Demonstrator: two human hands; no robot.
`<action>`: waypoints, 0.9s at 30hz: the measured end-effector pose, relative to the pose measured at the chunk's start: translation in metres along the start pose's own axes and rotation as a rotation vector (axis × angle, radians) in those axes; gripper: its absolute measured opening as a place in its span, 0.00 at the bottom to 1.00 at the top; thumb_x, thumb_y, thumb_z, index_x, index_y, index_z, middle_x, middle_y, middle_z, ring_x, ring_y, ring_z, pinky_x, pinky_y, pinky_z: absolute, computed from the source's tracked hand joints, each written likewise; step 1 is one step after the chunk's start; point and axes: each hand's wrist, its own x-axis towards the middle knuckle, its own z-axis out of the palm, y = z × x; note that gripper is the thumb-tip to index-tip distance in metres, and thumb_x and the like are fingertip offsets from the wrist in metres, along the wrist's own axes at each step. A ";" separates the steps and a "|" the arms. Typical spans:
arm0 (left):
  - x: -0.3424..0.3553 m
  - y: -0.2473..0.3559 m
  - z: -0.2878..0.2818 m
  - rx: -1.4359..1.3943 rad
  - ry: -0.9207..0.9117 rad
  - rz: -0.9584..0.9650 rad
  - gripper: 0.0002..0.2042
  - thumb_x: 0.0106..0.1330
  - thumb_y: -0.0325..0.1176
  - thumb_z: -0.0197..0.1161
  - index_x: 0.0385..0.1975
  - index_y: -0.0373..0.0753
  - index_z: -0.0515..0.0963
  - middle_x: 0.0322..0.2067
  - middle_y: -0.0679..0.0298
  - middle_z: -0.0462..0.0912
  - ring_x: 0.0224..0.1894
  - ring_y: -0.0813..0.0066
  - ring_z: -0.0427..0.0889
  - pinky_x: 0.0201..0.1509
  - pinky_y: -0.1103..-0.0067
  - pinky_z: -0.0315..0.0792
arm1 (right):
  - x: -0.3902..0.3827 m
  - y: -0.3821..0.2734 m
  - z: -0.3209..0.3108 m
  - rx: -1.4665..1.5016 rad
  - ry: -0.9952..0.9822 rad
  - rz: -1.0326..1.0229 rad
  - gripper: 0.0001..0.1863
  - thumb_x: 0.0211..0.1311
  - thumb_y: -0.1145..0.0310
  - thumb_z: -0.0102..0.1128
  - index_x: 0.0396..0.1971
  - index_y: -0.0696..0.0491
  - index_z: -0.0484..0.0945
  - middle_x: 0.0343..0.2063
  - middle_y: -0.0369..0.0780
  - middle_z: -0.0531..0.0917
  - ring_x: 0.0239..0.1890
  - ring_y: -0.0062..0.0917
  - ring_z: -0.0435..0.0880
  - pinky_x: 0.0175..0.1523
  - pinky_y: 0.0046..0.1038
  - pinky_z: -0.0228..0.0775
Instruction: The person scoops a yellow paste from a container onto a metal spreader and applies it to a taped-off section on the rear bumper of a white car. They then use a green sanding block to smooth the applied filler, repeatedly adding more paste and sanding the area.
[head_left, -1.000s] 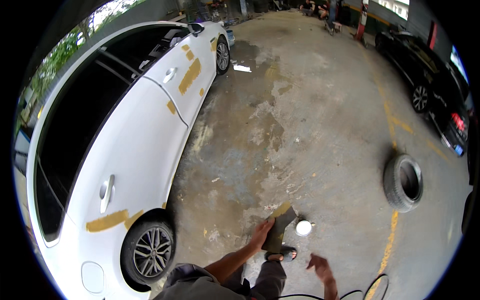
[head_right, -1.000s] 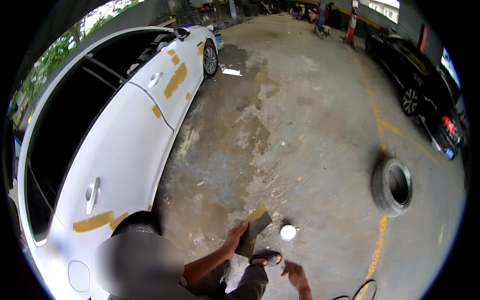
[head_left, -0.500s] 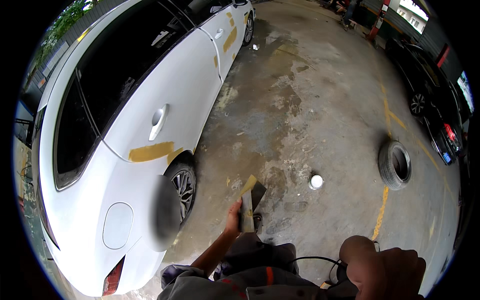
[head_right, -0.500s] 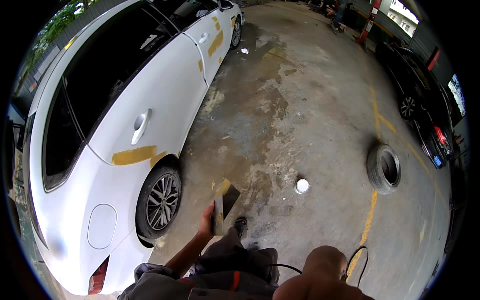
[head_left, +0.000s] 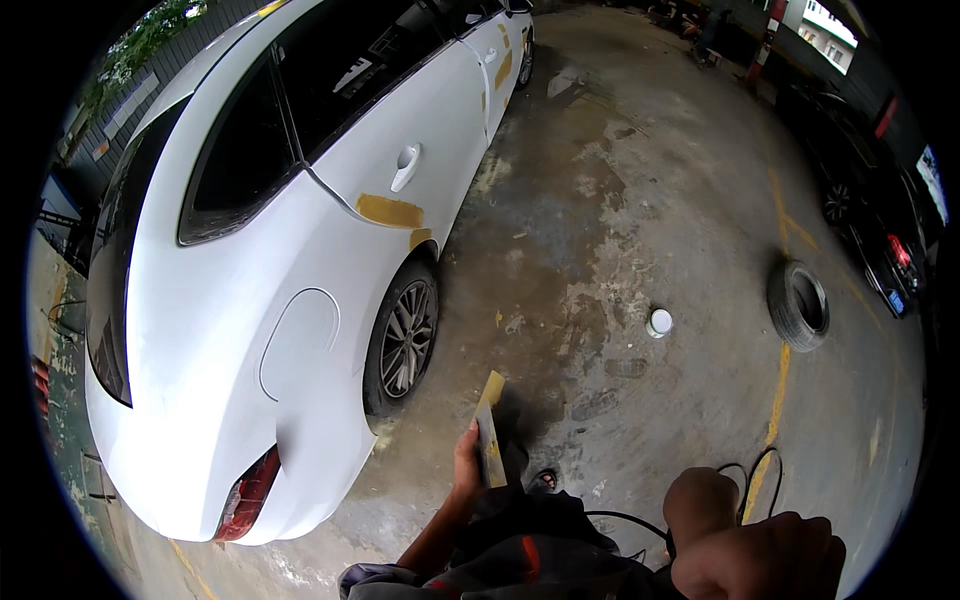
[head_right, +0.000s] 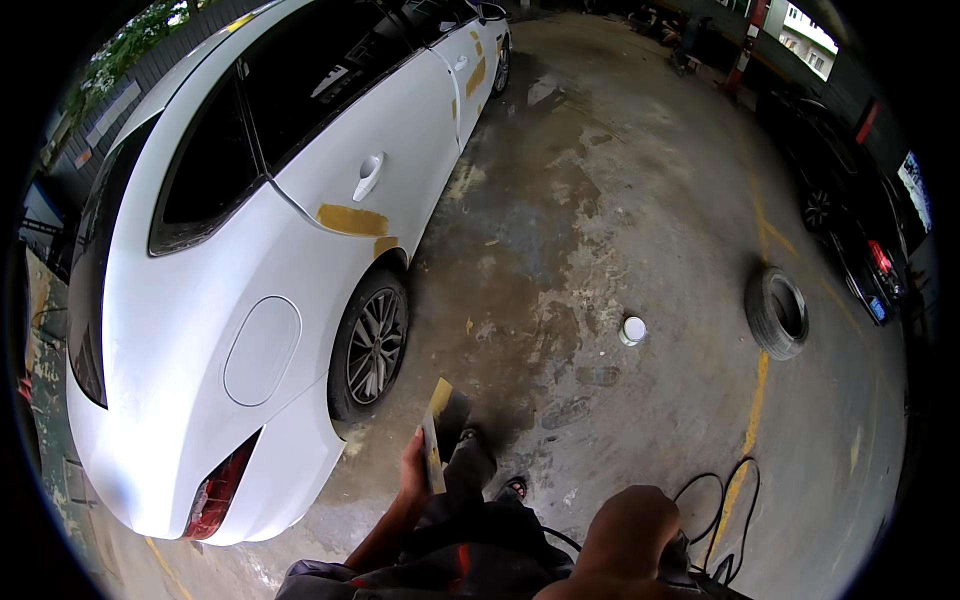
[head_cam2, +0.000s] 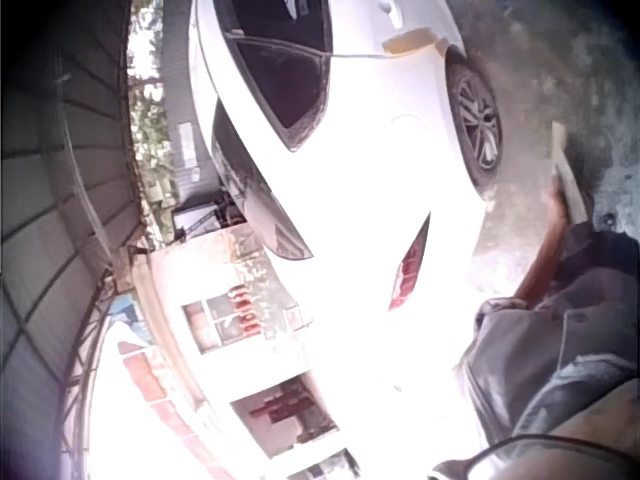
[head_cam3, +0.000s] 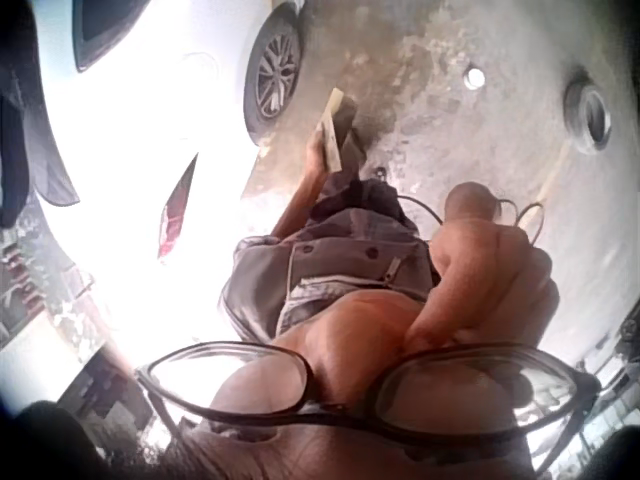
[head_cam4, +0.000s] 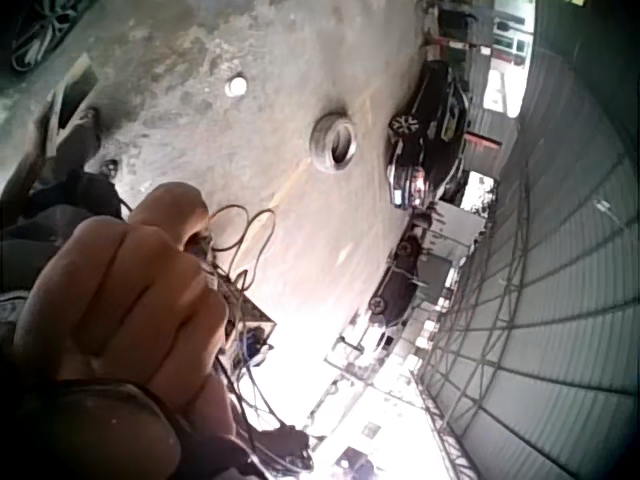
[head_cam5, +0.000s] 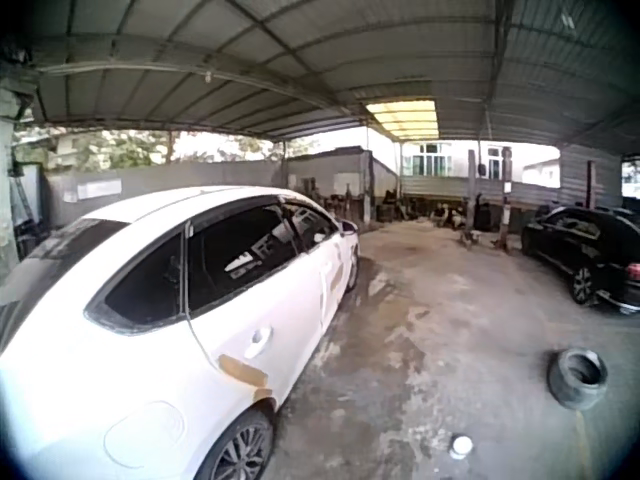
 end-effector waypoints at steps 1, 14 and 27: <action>-0.009 -0.001 -0.007 0.019 -0.020 -0.024 0.24 0.65 0.51 0.48 0.51 0.37 0.69 0.43 0.65 0.76 0.43 0.74 0.74 0.47 0.79 0.67 | -0.004 -0.019 -0.005 -0.030 0.014 -0.003 0.07 0.52 0.67 0.48 0.21 0.54 0.69 0.15 0.34 0.67 0.18 0.22 0.68 0.24 0.23 0.59; -0.100 0.061 -0.113 0.076 -0.191 -0.290 0.21 0.63 0.51 0.51 0.43 0.38 0.73 0.31 0.65 0.76 0.30 0.77 0.74 0.35 0.78 0.69 | -0.061 -0.238 0.019 -0.268 -0.019 0.014 0.04 0.51 0.70 0.48 0.23 0.53 0.70 0.15 0.33 0.67 0.17 0.22 0.67 0.24 0.23 0.60; -0.217 0.018 -0.133 0.349 -0.313 -0.410 0.17 0.62 0.50 0.56 0.37 0.42 0.76 0.26 0.69 0.75 0.28 0.81 0.73 0.32 0.81 0.68 | -0.211 -0.314 0.018 -0.532 -0.079 0.280 0.02 0.50 0.73 0.48 0.25 0.53 0.71 0.16 0.33 0.67 0.16 0.22 0.67 0.23 0.24 0.60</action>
